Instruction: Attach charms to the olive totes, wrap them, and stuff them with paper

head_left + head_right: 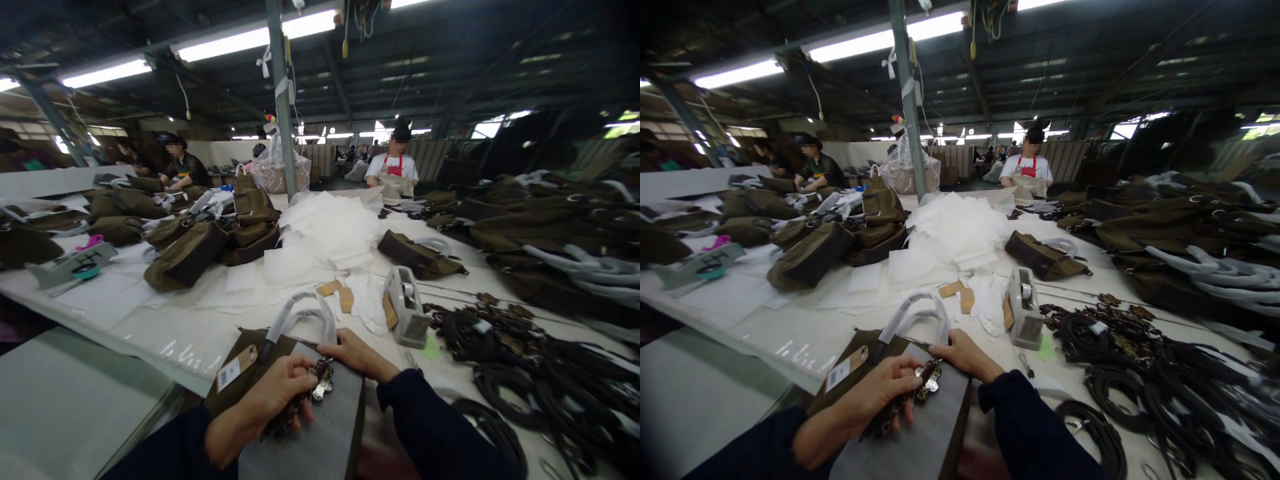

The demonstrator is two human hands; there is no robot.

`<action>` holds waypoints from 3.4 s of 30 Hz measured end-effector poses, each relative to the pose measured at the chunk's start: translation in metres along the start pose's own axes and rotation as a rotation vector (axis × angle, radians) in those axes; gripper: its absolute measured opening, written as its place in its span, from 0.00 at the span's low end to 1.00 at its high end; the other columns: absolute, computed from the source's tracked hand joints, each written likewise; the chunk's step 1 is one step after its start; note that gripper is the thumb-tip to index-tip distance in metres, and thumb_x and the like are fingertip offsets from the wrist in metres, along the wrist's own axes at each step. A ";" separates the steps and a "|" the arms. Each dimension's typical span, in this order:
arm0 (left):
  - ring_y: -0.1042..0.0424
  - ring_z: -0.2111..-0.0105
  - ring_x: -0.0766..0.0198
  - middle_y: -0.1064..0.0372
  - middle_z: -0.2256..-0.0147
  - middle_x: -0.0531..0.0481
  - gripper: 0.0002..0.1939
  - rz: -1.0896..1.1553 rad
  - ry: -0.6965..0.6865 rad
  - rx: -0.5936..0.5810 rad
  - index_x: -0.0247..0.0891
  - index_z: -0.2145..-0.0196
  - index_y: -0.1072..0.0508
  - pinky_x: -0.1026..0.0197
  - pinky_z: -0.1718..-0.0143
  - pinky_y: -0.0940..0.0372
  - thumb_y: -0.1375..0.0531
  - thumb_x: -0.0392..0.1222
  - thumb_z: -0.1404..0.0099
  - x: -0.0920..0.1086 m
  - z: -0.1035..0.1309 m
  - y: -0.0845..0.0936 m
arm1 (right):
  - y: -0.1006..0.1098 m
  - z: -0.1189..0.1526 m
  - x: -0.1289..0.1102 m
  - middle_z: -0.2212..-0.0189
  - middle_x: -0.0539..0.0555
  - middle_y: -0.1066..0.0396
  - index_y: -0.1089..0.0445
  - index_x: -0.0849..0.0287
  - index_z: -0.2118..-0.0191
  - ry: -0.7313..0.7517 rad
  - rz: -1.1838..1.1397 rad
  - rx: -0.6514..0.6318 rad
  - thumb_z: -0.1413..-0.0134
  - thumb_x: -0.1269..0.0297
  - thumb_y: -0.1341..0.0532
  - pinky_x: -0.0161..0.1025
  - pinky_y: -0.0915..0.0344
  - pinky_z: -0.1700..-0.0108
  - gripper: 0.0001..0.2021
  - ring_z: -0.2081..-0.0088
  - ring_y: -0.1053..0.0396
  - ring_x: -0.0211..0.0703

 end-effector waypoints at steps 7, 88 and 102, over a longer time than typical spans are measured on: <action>0.31 0.83 0.71 0.34 0.73 0.56 0.18 0.009 -0.065 -0.081 0.36 0.53 0.34 0.72 0.86 0.40 0.38 0.46 0.38 0.003 0.020 -0.011 | -0.004 0.040 -0.012 0.73 0.50 0.30 0.28 0.65 0.67 0.099 -0.408 0.324 0.46 0.54 0.38 0.34 0.40 0.67 0.16 0.70 0.38 0.39; 0.32 0.51 0.48 0.30 0.49 0.42 0.19 -1.600 -0.473 0.804 0.39 0.45 0.32 0.41 0.45 0.42 0.47 0.33 0.33 0.038 0.085 0.037 | -0.016 0.010 -0.011 0.78 0.47 0.33 0.27 0.60 0.75 0.194 0.177 -0.064 0.50 0.65 0.35 0.32 0.47 0.71 0.06 0.73 0.37 0.36; 0.30 0.49 0.58 0.31 0.46 0.45 0.19 -1.526 -0.595 0.152 0.37 0.45 0.33 0.57 0.46 0.34 0.49 0.30 0.31 0.012 0.013 -0.026 | -0.020 0.001 -0.007 0.80 0.45 0.39 0.31 0.61 0.76 0.188 0.198 -0.109 0.48 0.68 0.37 0.31 0.50 0.73 0.08 0.74 0.43 0.34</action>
Point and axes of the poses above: each hand's wrist, its own z-axis away from the middle knuckle, its own y-axis out of the back of the hand, x = y × z, the point moved 6 cm from there along -z, towards the middle knuckle
